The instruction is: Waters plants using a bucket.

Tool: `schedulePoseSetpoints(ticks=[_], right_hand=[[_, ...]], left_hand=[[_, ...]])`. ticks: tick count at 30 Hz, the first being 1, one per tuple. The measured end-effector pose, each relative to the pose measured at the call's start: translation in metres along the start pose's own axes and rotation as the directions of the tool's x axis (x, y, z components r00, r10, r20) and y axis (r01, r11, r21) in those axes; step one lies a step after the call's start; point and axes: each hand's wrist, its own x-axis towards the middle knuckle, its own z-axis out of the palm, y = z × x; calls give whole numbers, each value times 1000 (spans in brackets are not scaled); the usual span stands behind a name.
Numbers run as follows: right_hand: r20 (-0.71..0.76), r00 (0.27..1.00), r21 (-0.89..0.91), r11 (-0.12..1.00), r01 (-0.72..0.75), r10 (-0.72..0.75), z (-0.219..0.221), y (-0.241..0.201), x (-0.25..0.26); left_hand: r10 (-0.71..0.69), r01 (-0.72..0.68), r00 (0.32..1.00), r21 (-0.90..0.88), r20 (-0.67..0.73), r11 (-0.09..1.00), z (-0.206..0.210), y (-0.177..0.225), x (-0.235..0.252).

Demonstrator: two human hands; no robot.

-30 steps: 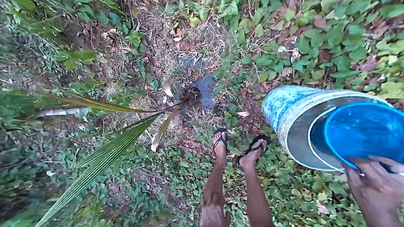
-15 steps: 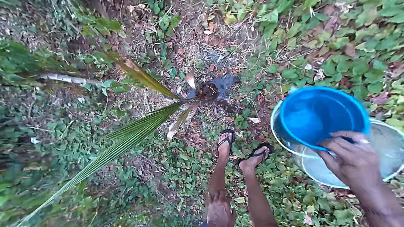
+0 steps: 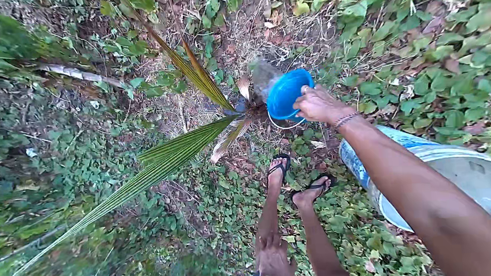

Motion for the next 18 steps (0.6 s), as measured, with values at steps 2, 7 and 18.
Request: schedulePoseSetpoints(ticks=[2,7,18], right_hand=[[26,1000,-9,1000,9,-9,0,-6,10],[-28,998,136,989,-57,61,-3,-15,15],[-39,895,496,786,-369,445,21,21,-17]], left_hand=[[1,-1,1000,2,4,1000,-2,1,1],[-1,1,1000,14,-8,1000,-2,2,4],[4,-6,999,81,31,997,-8,2,9]])
